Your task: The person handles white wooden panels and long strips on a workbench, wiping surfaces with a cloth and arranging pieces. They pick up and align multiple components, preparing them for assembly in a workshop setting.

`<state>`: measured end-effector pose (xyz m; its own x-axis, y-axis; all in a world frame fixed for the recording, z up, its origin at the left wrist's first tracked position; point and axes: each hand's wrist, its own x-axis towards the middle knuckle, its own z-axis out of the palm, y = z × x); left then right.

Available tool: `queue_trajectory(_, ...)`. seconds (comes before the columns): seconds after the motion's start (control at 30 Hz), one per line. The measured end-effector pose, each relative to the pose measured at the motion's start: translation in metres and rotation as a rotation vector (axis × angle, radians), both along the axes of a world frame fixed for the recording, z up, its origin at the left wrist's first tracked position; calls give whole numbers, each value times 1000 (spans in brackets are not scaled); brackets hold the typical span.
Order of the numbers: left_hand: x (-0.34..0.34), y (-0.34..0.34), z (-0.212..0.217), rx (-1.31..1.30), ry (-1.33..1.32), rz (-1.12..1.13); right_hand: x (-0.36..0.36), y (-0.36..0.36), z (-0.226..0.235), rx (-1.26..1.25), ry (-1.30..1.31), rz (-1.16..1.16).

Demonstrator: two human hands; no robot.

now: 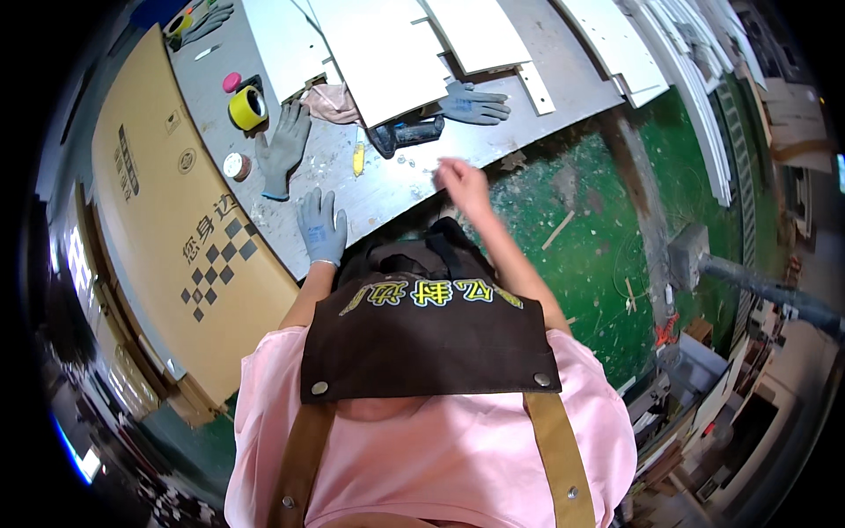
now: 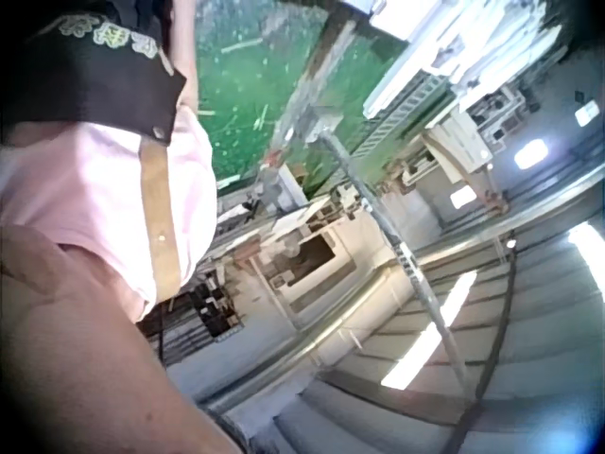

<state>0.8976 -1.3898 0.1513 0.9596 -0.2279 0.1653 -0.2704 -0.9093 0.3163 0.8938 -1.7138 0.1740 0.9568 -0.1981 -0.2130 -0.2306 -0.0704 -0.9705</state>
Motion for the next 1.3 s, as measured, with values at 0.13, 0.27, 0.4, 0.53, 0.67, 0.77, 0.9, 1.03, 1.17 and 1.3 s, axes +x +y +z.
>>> queue_trajectory(0.13,-2,0,5,20,23,20,72,-20,56,-380,-112,42)
queue_trajectory(0.27,1,-2,12,43,64,42,86,18,60,-437,-170,383)
queue_trajectory(0.4,2,-2,13,48,116,60,88,85,59,-701,-214,953)
queue_trajectory(0.53,6,1,11,-5,131,66,103,121,16,-1030,-206,995)
queue_trajectory(0.67,3,1,9,-65,115,83,115,130,0,-1150,-279,964)
queue_trajectory(0.77,3,3,2,-63,110,88,111,126,5,-1134,-367,1013)
queue_trajectory(0.9,-17,13,-59,-182,102,112,99,123,-3,-1137,-286,1039)
queue_trajectory(1.03,2,3,-2,-148,20,53,95,106,21,-813,-246,951)
queue_trajectory(1.17,-2,-2,8,-68,32,71,88,71,22,-488,-236,939)
queue_trajectory(1.3,-3,-15,7,-30,-7,185,94,7,43,-340,-188,727)
